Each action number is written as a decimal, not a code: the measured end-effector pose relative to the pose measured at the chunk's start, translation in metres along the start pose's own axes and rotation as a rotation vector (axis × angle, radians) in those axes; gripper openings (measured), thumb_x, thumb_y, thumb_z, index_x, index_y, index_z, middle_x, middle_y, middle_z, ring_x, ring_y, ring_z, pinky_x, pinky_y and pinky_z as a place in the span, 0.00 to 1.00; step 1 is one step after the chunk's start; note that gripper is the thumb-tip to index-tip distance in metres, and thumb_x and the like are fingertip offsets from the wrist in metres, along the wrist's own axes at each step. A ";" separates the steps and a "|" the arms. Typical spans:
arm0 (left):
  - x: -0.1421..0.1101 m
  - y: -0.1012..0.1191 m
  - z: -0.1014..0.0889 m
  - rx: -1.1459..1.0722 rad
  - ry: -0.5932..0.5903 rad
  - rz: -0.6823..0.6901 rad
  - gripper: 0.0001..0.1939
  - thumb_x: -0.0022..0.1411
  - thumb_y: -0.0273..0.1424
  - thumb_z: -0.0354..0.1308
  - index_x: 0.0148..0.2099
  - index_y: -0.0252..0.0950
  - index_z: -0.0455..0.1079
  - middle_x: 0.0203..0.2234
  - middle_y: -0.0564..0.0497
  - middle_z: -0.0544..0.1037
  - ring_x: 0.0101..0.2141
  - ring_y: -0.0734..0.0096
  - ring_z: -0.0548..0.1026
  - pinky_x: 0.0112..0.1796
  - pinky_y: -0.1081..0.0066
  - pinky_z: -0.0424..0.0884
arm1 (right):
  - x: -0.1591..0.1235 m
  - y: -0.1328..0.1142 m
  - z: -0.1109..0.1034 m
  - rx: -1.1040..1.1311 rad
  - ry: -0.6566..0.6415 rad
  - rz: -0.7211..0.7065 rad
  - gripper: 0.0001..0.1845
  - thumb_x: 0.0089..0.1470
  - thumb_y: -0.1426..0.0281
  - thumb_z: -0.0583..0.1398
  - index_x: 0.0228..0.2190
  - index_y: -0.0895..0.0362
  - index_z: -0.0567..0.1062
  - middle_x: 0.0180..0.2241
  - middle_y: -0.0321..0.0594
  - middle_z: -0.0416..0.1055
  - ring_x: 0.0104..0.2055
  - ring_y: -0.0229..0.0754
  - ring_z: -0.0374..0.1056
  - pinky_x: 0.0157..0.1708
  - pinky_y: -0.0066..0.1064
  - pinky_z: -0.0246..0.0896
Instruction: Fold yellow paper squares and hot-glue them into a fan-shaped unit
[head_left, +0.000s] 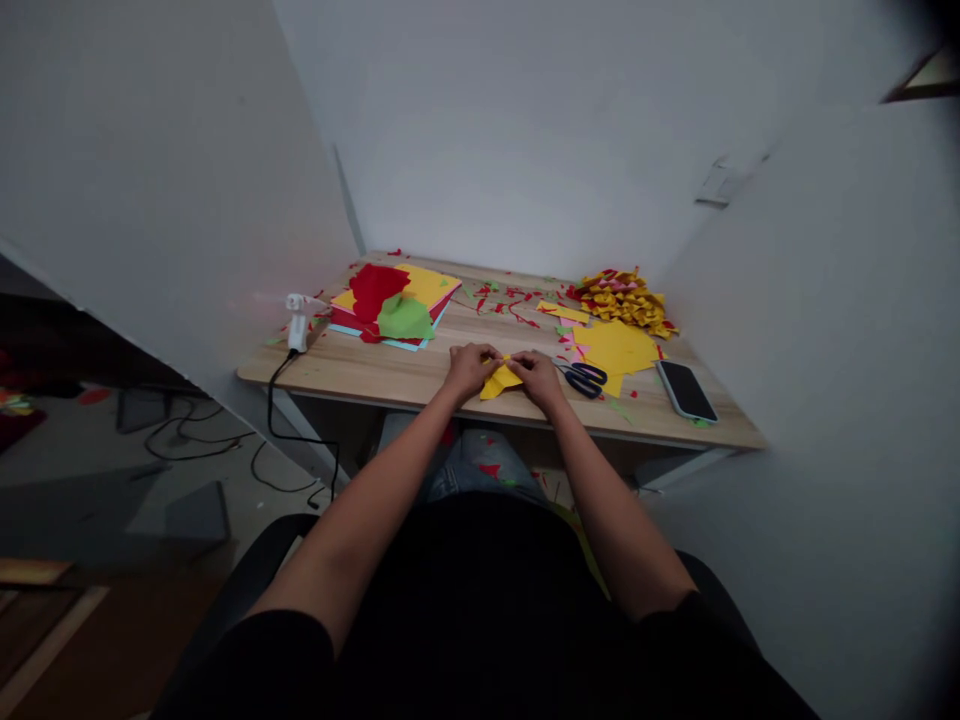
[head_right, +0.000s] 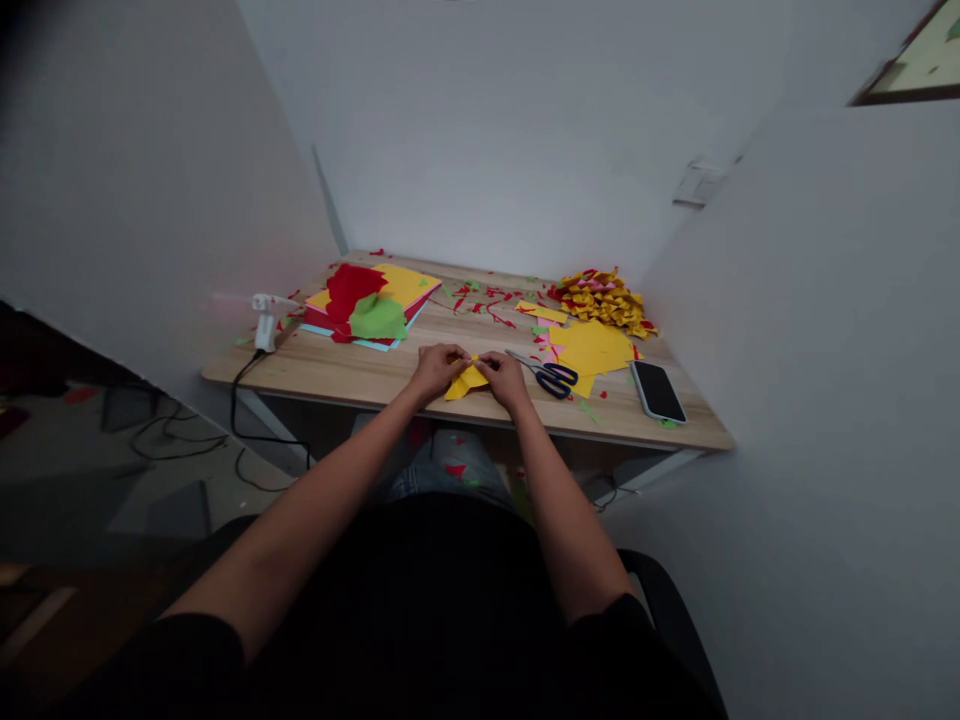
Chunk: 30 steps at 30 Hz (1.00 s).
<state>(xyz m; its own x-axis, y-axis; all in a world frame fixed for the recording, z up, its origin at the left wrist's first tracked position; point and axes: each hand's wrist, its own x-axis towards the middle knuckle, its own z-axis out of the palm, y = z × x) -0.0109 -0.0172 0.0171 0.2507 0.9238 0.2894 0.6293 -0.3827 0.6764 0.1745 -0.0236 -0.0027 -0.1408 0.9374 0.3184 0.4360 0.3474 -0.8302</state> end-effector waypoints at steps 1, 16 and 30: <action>0.000 -0.001 0.000 -0.008 0.008 0.004 0.16 0.68 0.39 0.59 0.52 0.33 0.72 0.49 0.45 0.76 0.48 0.61 0.76 0.50 0.54 0.74 | 0.000 0.001 0.000 -0.006 0.005 0.001 0.16 0.62 0.61 0.61 0.46 0.59 0.74 0.45 0.41 0.75 0.42 0.42 0.73 0.42 0.40 0.73; 0.004 -0.008 0.004 -0.096 0.077 0.003 0.16 0.69 0.38 0.58 0.53 0.34 0.71 0.49 0.45 0.76 0.46 0.63 0.76 0.48 0.56 0.75 | 0.003 0.006 0.001 -0.018 -0.012 0.020 0.16 0.63 0.61 0.61 0.47 0.58 0.74 0.47 0.42 0.74 0.44 0.43 0.73 0.44 0.41 0.73; -0.001 -0.003 0.000 0.034 0.041 0.019 0.17 0.68 0.39 0.58 0.54 0.34 0.71 0.51 0.44 0.75 0.50 0.61 0.75 0.51 0.53 0.73 | 0.001 0.000 0.002 0.011 0.024 0.048 0.16 0.63 0.61 0.61 0.48 0.58 0.74 0.47 0.42 0.74 0.44 0.43 0.73 0.44 0.41 0.73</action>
<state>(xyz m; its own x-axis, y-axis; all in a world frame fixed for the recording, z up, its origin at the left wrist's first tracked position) -0.0131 -0.0173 0.0140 0.2328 0.9149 0.3298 0.6494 -0.3987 0.6475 0.1727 -0.0230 -0.0039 -0.0992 0.9522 0.2890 0.4315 0.3029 -0.8497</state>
